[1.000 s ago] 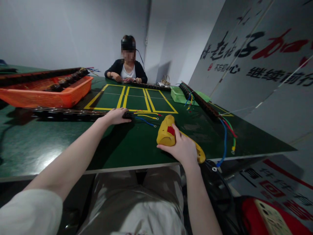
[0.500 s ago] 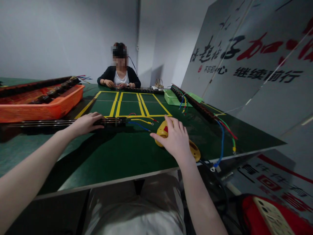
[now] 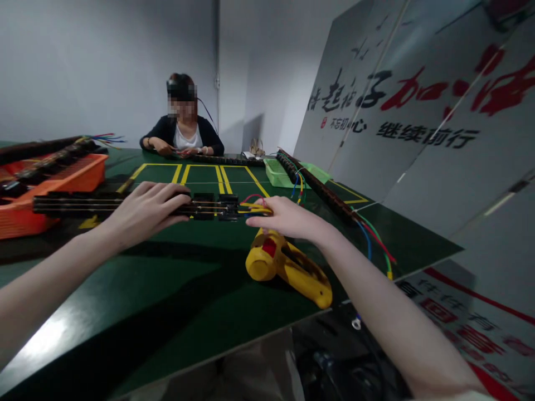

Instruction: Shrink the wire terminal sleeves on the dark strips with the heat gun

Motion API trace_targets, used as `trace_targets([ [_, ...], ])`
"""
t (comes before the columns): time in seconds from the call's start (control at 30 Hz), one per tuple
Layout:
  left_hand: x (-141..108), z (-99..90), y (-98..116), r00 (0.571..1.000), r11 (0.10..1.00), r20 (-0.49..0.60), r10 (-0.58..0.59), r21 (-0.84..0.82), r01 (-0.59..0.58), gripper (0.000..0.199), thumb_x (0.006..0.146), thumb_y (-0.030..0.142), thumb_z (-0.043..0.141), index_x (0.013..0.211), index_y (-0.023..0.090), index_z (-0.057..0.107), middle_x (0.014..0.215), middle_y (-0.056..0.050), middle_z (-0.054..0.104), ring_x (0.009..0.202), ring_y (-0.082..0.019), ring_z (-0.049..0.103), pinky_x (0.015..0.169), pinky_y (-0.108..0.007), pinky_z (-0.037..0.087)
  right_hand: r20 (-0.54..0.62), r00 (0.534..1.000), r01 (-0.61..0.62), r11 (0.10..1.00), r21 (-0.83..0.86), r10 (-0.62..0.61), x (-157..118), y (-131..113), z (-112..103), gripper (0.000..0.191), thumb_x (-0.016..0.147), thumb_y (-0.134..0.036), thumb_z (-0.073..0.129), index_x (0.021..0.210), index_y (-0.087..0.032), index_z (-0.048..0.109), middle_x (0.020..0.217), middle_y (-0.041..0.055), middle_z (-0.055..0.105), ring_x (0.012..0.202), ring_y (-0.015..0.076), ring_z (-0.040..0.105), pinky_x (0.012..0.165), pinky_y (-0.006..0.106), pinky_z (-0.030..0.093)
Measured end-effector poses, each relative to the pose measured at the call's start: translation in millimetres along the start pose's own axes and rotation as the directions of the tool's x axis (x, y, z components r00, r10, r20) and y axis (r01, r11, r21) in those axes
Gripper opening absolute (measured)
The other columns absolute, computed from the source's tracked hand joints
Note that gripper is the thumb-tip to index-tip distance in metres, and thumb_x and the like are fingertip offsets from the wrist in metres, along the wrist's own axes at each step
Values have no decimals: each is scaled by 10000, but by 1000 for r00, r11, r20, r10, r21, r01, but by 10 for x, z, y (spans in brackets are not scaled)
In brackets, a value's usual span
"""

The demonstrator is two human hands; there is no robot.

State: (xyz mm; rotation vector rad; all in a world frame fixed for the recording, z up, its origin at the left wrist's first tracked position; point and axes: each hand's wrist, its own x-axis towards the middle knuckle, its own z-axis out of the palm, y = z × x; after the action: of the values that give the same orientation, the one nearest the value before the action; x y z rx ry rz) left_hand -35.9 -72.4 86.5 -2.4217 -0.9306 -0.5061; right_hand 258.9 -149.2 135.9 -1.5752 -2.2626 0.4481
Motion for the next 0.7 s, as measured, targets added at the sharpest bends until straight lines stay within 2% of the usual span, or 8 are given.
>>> trace_targets([
  [0.1,233,72,104,1000,988,22,19,-151,-16,310,890,468,397,1116,345,570,1314,-31,517,1182,-285,495,1002,-464,340,222,975,-39,985,166,1,-114,169,-84,378,806,-533,549,737,-164,590,541,-52,505,482,84,477,489,222,418],
  [0.2,505,115,214,998,966,24,54,-253,-46,300,867,446,446,1127,378,580,1325,-18,511,1206,-279,483,1031,-462,328,272,962,-106,941,320,15,-226,276,-148,334,793,-491,575,913,-179,568,619,-55,554,502,82,505,455,211,439],
  [0.3,858,124,283,995,956,5,103,-278,-98,317,862,422,483,1163,373,567,1328,-17,509,1217,-268,472,1055,-452,309,167,981,-178,792,585,97,-298,350,-192,463,719,-384,680,1093,-205,474,772,-30,636,557,101,578,491,237,502],
  [0.37,1155,131,293,988,951,-7,151,-272,-148,331,873,393,486,1196,357,548,1354,-11,487,1251,-261,438,1081,-450,272,94,981,-187,712,676,168,-306,408,-192,456,735,-364,668,1100,-210,442,800,-13,661,476,84,558,456,223,483],
  [0.47,1693,198,300,978,947,-43,204,-245,-208,361,883,324,494,1242,357,512,1403,4,437,1311,-256,362,1108,-466,218,-33,962,-176,704,688,273,-198,534,-136,366,837,-378,545,1119,-218,376,785,-14,672,364,48,475,384,180,402],
  [0.57,2256,391,368,965,950,-185,183,-220,-223,479,858,245,533,1312,369,442,1479,-7,327,1334,-275,318,1108,-479,210,-174,900,-174,695,697,400,122,713,-55,342,910,-389,451,1180,-206,348,804,-24,656,387,37,461,415,180,411],
  [0.63,2549,570,438,966,964,-254,56,-238,-118,606,847,192,519,1405,316,320,1512,-62,252,1329,-297,317,1077,-476,260,-232,855,-194,699,688,465,432,850,-24,340,937,-405,425,1181,-169,440,886,9,631,525,57,534,511,219,476],
  [0.7,2702,746,471,958,952,-243,-154,-295,78,684,840,174,495,1457,219,206,1493,-136,260,1299,-314,355,1021,-459,334,-270,824,-219,719,659,498,746,986,-24,351,905,-412,503,1149,-160,524,1008,43,607,774,117,600,668,296,527],
])
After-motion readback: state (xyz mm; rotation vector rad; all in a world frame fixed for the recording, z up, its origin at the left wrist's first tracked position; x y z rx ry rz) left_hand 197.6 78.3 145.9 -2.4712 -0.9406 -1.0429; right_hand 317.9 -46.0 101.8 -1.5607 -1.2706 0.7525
